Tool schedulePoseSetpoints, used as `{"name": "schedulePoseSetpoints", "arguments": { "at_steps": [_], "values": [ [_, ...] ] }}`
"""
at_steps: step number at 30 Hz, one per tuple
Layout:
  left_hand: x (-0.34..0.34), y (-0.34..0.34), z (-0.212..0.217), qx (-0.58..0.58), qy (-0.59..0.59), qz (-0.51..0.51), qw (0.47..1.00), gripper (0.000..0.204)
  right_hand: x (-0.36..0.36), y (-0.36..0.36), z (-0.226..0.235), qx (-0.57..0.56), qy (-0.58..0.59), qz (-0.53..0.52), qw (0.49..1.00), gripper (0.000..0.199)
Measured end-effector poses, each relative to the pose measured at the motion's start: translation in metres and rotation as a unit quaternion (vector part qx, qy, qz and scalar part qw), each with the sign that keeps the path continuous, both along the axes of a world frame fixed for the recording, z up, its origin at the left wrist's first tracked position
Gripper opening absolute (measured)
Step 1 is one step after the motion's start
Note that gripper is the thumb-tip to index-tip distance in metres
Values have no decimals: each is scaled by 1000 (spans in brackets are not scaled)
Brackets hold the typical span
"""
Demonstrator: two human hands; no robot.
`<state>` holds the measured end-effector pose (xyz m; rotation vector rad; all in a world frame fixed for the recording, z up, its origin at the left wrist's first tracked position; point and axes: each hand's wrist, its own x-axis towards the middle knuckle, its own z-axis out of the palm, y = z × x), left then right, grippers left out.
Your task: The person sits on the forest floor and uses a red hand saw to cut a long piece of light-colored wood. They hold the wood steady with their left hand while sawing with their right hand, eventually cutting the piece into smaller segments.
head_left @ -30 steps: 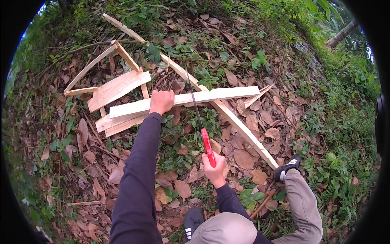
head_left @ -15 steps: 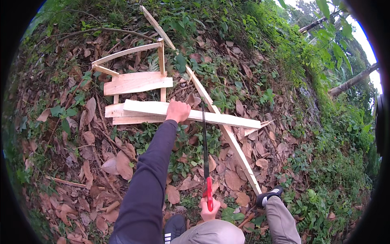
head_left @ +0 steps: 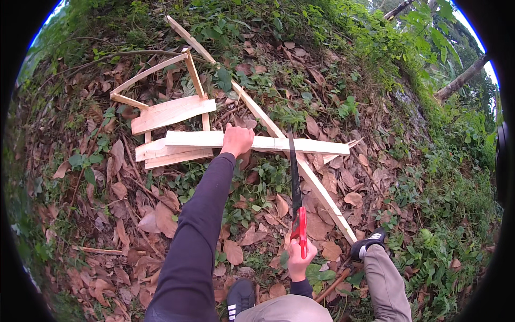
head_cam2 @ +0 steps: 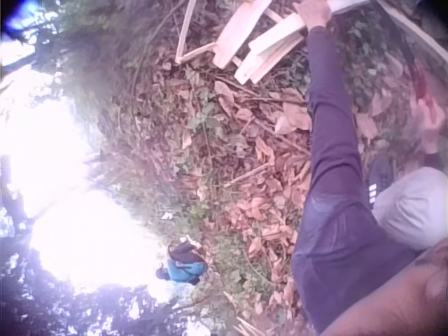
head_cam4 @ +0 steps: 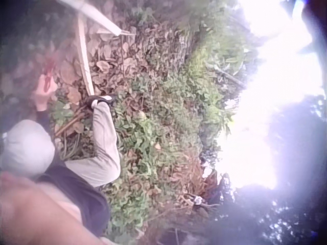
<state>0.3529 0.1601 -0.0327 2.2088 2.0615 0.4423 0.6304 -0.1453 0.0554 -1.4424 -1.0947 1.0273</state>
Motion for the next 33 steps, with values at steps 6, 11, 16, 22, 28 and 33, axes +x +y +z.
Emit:
{"name": "schedulePoseSetpoints", "arguments": {
  "at_steps": [6, 11, 16, 22, 28, 33],
  "values": [
    [1, 0, -10, -43, -11, 18, 999, 54, 4, 24, -6, 15, -39, 33, 999, 17],
    [12, 6, -7, -55, -9, 23, 998, 53, -19, 62, -35, 23, -18, 12, 1000, 17],
    [-2, 2, -4, -64, 8, 30, 997, 52, -41, 84, -53, 45, -62, 55, 996, 14],
    [9, 7, -4, -86, -1, 22, 996, 53, -35, 90, -52, -2, -36, 11, 999, 14],
    [9, 9, -5, -53, 20, -11, 998, 53, -47, 94, -46, 88, -155, 53, 983, 15],
    [-14, 7, -33, -44, 20, -4, 999, 47, -54, 80, -49, -16, -45, 7, 999, 14]
  ]
}}
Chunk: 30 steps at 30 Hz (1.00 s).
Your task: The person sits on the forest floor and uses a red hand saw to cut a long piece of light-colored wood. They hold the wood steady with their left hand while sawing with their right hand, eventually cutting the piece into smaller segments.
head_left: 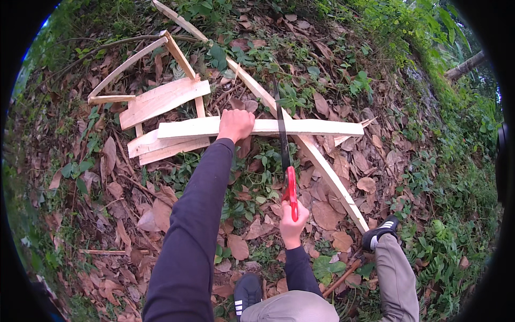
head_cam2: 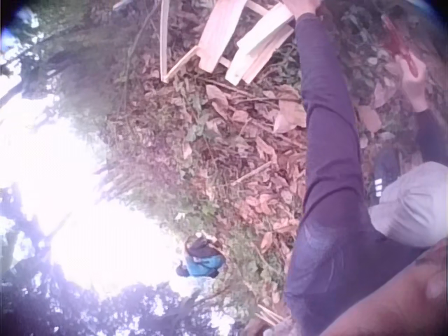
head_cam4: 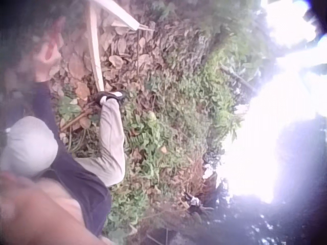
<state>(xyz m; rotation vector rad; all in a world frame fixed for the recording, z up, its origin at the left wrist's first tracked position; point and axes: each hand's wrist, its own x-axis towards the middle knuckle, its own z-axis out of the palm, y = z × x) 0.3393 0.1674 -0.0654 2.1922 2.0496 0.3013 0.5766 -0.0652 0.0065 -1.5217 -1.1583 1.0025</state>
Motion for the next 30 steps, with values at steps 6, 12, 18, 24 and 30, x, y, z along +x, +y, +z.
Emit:
{"name": "schedulePoseSetpoints", "arguments": {
  "at_steps": [6, 12, 18, 24, 30],
  "values": [
    [25, 6, 19, 5, 49, -47, 998, 34, 29, -11, -13, 47, -1, 27, 999, 14],
    [12, -5, 14, -20, -12, -3, 1000, 46, 12, 16, -25, -3, 65, 39, 997, 19],
    [29, -5, 21, 2, 29, -38, 999, 50, 39, -35, -21, 27, 54, 31, 998, 11],
    [29, -8, 13, 77, 56, -100, 990, 36, 35, 14, 17, 36, -25, 45, 998, 20],
    [92, -3, 29, 7, -9, -45, 999, 44, 68, -5, 1, -17, 87, -7, 996, 13]
  ]
}}
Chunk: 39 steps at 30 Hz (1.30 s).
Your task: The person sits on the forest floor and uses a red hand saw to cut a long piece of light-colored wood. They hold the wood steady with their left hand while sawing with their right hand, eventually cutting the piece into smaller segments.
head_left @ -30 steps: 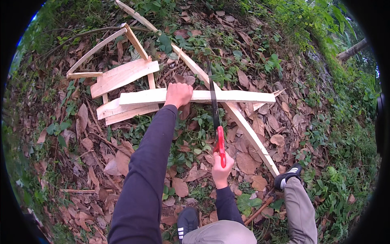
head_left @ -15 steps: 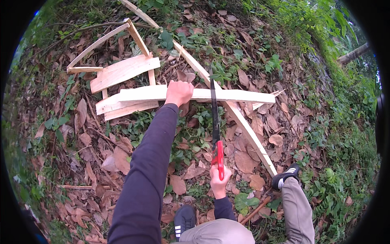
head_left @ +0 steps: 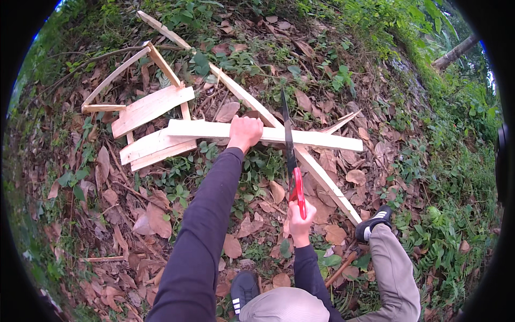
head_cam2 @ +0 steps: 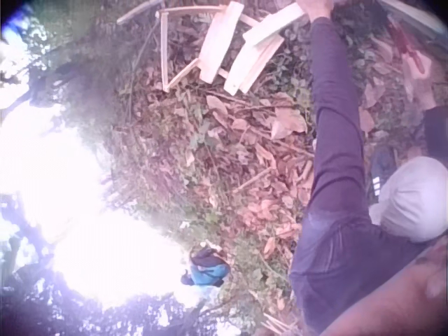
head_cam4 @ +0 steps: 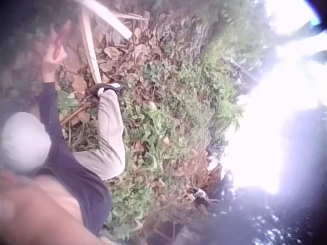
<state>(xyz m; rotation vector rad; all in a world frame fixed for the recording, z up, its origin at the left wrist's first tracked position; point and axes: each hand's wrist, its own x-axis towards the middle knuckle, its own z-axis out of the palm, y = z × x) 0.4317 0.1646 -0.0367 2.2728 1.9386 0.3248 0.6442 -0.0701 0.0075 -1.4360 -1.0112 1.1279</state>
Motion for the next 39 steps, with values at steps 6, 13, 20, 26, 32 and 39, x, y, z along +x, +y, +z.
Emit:
{"name": "schedulePoseSetpoints", "arguments": {
  "at_steps": [6, 13, 20, 26, 32, 39],
  "values": [
    [-4, 9, -19, 27, 7, 28, 999, 41, 12, 16, -2, 19, -57, 9, 998, 15],
    [-7, 12, -21, 37, -9, 15, 999, 43, 2, 40, 7, 60, -108, 19, 992, 19],
    [-2, 8, -4, -10, -70, 73, 995, 46, 29, -33, 13, 20, -61, 5, 998, 15],
    [-3, 10, -5, 28, -40, 35, 998, 46, 19, 46, -4, 68, -134, 50, 987, 17],
    [1, 4, -11, 4, -47, 55, 997, 45, 41, -44, 3, 35, -68, 36, 996, 19],
    [-3, 2, -16, -21, -49, 52, 997, 46, 14, 47, 6, -2, -61, 33, 998, 15]
  ]
}}
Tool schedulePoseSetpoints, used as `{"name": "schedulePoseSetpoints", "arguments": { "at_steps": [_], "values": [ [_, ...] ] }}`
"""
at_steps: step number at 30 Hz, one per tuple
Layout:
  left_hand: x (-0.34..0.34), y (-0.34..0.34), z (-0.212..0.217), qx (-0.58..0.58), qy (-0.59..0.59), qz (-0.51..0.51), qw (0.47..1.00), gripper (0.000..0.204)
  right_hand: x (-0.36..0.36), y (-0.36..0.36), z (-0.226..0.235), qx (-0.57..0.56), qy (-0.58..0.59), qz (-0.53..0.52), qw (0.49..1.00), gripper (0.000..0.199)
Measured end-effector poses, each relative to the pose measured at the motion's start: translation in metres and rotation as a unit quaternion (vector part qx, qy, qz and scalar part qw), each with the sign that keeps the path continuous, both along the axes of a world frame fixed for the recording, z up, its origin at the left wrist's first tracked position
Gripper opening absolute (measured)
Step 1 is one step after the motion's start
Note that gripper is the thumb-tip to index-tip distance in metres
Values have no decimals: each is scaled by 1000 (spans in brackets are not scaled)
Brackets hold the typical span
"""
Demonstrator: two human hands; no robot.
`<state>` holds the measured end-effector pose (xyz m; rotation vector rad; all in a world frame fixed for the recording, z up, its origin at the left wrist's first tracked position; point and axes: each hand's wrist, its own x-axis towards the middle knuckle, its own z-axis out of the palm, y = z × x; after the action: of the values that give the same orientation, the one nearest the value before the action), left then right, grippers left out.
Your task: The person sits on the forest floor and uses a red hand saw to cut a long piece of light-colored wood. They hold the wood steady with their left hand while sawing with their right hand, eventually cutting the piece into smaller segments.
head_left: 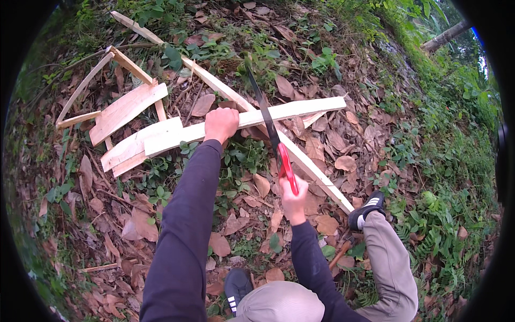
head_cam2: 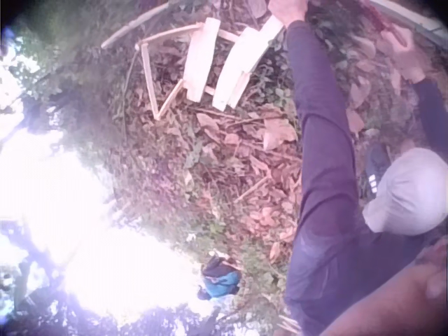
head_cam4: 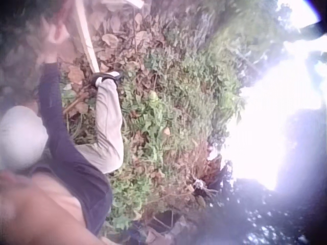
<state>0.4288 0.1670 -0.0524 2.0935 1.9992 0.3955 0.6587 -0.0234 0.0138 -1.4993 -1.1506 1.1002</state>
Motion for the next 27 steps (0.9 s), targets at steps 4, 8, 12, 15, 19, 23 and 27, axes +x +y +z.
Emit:
{"name": "schedulePoseSetpoints", "arguments": {
  "at_steps": [4, 8, 12, 15, 19, 23, 27],
  "values": [
    [-12, 3, -10, 59, 49, -13, 997, 39, 11, -77, 9, 28, 43, -7, 999, 17],
    [14, 6, 10, 100, 80, -71, 989, 25, -7, 24, -5, 116, -104, 13, 988, 24],
    [-10, 7, 12, 75, 48, 15, 996, 40, -9, 2, 6, 97, -60, -23, 993, 23],
    [13, 12, -1, 62, 36, 1, 997, 49, 18, -80, 21, 71, -50, -12, 996, 13],
    [8, -3, -10, 60, 51, -60, 995, 52, -6, 25, 23, 107, -100, -15, 989, 24],
    [-10, -10, 2, 59, 42, -37, 997, 50, -30, 4, 16, 78, -78, -11, 994, 22],
    [14, -2, 4, 76, 53, -72, 993, 44, -10, -69, 28, 112, -66, -26, 991, 14]
  ]
}}
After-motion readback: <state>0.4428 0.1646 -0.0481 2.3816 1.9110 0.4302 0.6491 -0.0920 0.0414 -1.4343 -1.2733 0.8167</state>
